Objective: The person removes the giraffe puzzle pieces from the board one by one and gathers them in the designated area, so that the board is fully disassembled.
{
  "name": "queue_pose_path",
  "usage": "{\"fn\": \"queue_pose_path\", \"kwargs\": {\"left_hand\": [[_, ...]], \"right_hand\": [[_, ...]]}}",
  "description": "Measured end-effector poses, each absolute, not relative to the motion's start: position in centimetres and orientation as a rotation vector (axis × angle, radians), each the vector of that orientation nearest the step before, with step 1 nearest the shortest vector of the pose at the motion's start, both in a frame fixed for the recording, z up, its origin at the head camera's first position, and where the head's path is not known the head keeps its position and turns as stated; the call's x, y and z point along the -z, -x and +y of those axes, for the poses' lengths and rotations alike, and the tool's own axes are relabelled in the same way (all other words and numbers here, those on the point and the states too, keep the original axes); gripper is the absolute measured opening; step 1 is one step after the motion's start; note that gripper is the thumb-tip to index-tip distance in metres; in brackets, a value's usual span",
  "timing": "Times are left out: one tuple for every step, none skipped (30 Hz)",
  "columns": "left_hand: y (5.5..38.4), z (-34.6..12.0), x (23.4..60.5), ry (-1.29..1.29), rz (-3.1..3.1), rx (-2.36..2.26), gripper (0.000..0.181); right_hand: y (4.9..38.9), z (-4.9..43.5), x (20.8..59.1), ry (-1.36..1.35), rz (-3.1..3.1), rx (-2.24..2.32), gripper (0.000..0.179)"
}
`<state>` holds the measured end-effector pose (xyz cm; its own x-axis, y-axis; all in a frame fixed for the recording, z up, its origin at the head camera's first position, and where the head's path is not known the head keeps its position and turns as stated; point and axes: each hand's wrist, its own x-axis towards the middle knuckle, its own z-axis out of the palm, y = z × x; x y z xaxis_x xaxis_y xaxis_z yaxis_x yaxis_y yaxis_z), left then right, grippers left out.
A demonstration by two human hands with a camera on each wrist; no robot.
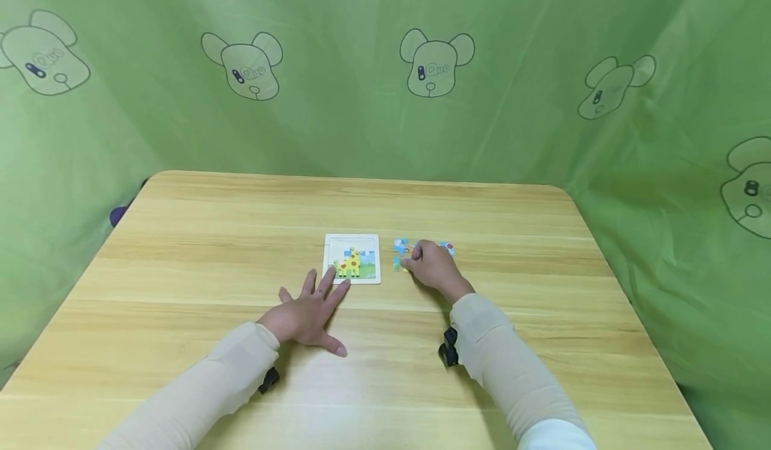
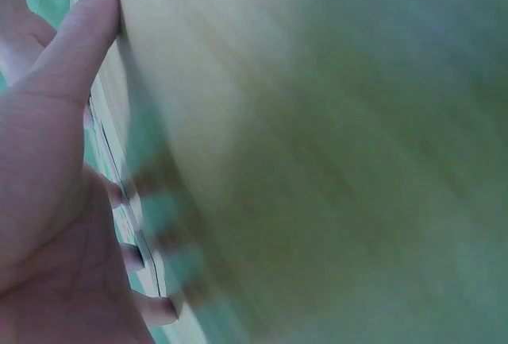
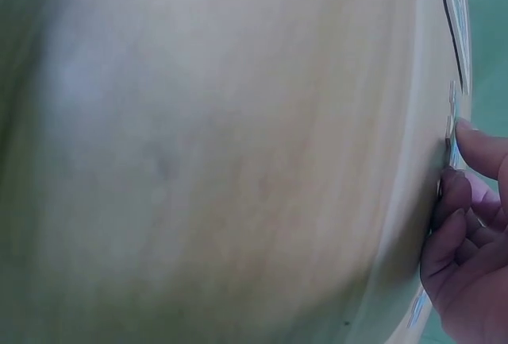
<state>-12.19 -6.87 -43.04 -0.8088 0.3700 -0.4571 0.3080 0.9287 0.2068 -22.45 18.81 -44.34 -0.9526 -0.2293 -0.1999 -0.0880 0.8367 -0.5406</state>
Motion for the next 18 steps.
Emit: {"fn": "queue_pose_path", "kwargs": {"left_hand": [[12.2,-6.9,43.0,-0.485,2.579,-0.171,0.122],[12.2,-6.9,43.0,-0.483,2.576,-0.173,0.122],[12.2,-6.8,43.1,-0.483,2.575,-0.177,0.122],[12.2,-6.8,43.1,-0.483,2.574,-0.181,0.122],[12.2,-6.8,43.1,-0.483,2.574,-0.185,0.122],[12.2,-6.9,43.1,-0.483,2.574,-0.189,0.122],[12.2,-6.9,43.1,-0.484,2.576,-0.191,0.122],[12.2,-6.9,43.1,-0.485,2.577,-0.192,0.122],[12.2,-6.9,43.1,-0.485,2.578,-0.193,0.122],[12.2,-6.9,43.1,-0.484,2.579,-0.193,0.122],[12.2,-6.9,43.1,-0.485,2.581,-0.193,0.122],[12.2,-6.9,43.0,-0.485,2.581,-0.193,0.122],[12.2,-6.9,43.0,-0.485,2.58,-0.193,0.122],[12.2,-6.8,43.0,-0.485,2.58,-0.194,0.122],[12.2,-6.8,43.0,-0.486,2.581,-0.197,0.122],[12.2,-6.8,43.0,-0.487,2.581,-0.198,0.122],[12.2,-6.8,43.0,-0.487,2.581,-0.199,0.122],[12.2,-6.8,43.0,-0.487,2.58,-0.2,0.122]], "right_hand": [[22.4,18.8,44.4,0.245,2.761,0.795,0.025],[22.4,18.8,44.4,0.249,2.761,0.796,0.026],[22.4,18.9,44.4,0.253,2.761,0.798,0.026],[22.4,18.9,44.4,0.257,2.76,0.799,0.026],[22.4,18.9,44.4,0.26,2.761,0.804,0.026],[22.4,18.8,44.4,0.263,2.762,0.811,0.026],[22.4,18.8,44.4,0.268,2.769,0.819,0.026],[22.4,18.7,44.2,0.27,2.773,0.829,0.026],[22.4,18.6,44.1,0.276,2.778,0.843,0.025],[22.5,18.4,43.9,0.284,2.787,0.854,0.025],[22.5,18.2,43.7,0.288,2.792,0.868,0.024],[22.5,17.9,43.5,0.289,2.792,0.879,0.024],[22.5,17.6,43.3,0.292,2.794,0.887,0.023],[22.5,17.4,43.1,0.293,2.787,0.897,0.023],[22.6,17.1,43.0,0.295,2.781,0.908,0.023],[22.6,16.8,42.9,0.297,2.776,0.911,0.024],[22.6,16.6,42.8,0.297,2.768,0.916,0.025],[22.6,16.3,42.7,0.304,2.762,0.918,0.026]]}}
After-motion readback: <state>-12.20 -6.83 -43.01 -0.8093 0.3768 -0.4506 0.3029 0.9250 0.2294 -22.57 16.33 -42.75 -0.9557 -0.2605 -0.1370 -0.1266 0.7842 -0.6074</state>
